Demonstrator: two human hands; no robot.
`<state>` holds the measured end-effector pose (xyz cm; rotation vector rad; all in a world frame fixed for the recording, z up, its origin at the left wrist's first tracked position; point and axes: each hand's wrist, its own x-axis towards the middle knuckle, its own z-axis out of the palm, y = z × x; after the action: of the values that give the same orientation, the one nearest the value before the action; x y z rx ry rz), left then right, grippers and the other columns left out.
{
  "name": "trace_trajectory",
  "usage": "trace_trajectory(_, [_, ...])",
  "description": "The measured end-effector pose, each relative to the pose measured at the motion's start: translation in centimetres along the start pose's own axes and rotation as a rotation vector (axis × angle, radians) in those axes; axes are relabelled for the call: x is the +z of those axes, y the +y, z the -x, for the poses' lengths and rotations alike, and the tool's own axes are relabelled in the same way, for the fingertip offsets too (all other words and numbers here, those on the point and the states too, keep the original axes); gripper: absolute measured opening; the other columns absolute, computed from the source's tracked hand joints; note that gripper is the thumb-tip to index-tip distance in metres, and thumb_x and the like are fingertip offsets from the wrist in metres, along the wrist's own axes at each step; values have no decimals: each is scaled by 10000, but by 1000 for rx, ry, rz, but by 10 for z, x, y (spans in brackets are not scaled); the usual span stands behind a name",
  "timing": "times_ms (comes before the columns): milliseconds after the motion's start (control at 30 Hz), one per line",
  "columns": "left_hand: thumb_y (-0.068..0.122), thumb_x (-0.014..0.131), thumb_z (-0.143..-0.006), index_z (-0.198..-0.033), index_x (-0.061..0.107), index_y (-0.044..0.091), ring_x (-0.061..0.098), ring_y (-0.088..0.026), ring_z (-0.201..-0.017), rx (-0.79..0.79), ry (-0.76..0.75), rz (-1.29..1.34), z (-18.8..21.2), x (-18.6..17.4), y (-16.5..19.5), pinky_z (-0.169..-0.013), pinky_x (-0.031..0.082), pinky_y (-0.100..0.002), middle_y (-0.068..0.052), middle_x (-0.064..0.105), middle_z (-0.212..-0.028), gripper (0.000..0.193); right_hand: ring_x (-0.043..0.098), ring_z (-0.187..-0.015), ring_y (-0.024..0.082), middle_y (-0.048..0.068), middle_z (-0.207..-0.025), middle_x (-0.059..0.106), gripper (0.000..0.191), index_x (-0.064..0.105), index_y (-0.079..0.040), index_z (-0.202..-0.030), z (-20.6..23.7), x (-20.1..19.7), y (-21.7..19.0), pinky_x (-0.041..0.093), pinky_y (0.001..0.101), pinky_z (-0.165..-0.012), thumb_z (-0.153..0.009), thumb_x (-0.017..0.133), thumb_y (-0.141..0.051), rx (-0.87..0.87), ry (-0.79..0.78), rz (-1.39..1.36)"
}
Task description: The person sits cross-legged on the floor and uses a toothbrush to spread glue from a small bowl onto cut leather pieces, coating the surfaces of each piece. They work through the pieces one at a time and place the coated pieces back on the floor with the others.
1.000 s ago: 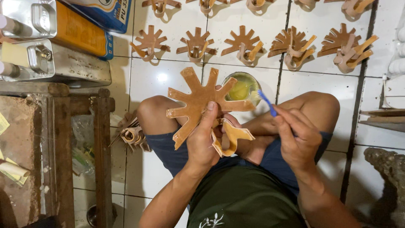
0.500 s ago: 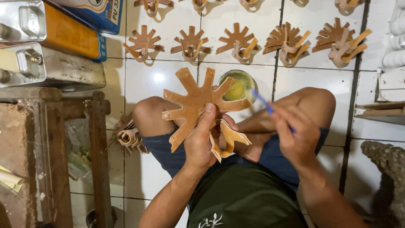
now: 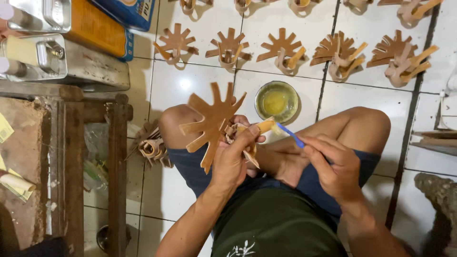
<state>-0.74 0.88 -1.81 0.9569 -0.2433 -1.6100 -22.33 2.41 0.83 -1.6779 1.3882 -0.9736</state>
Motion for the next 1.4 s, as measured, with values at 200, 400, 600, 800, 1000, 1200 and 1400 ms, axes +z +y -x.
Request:
trace_trajectory(200, [42,709,-928,-1058,564,58,706,-157,-812,-45,-34,1,6,15,10,-531,509,-229,-95,689,-894,196,628,-682,108,72,-862,682,225,717,5,-1196,-11,10,-24,487,242,-597,-974,685,-1,-63,95,140])
trace_trajectory(400, [37,724,-959,-1086,577,39,709,-161,-817,-5,-36,-15,5,18,13,-628,564,-242,-70,641,-874,195,605,-659,177,109,-845,649,231,727,13,-1202,-20,4,-30,470,328,-604,-972,732,-5,-312,103,407])
trace_trajectory(600, [38,706,-938,-1074,581,42,706,-160,-797,13,-56,-12,5,14,11,-585,522,-249,-73,653,-914,185,630,-747,135,79,-876,668,177,716,14,-1226,-24,-7,-11,487,249,-670,-1051,689,10,-79,138,162])
trace_trajectory(800, [9,713,-948,-1104,582,26,693,-185,-835,77,-39,-64,-6,0,-4,-697,562,-299,-66,618,-1000,204,595,-687,95,90,-903,694,190,657,21,-1242,2,-12,19,478,217,-624,-1069,586,-12,-104,254,-160])
trace_trajectory(1000, [138,619,-964,-1211,591,5,697,-195,-974,-29,170,169,-59,-15,-5,-861,609,-453,-85,649,-1060,282,558,-671,139,78,-854,638,142,686,11,-1075,-1,-40,54,420,287,-571,-1112,644,-119,-5,534,3])
trace_trajectory(1200, [321,519,-1050,-1334,570,-5,685,-247,-1026,-302,-63,61,-64,14,-53,-867,592,-400,-149,685,-1194,436,725,-786,241,109,-942,731,467,705,11,-1245,0,22,66,581,348,-715,-780,736,26,-200,-92,77])
trace_trajectory(1400, [338,540,-1095,-1409,521,-76,656,-254,-1144,-222,-262,119,-73,21,-57,-942,554,-389,-180,662,-1288,520,724,-798,264,142,-999,724,309,714,-23,-1150,-27,37,87,571,324,-694,-842,746,-24,-220,10,154])
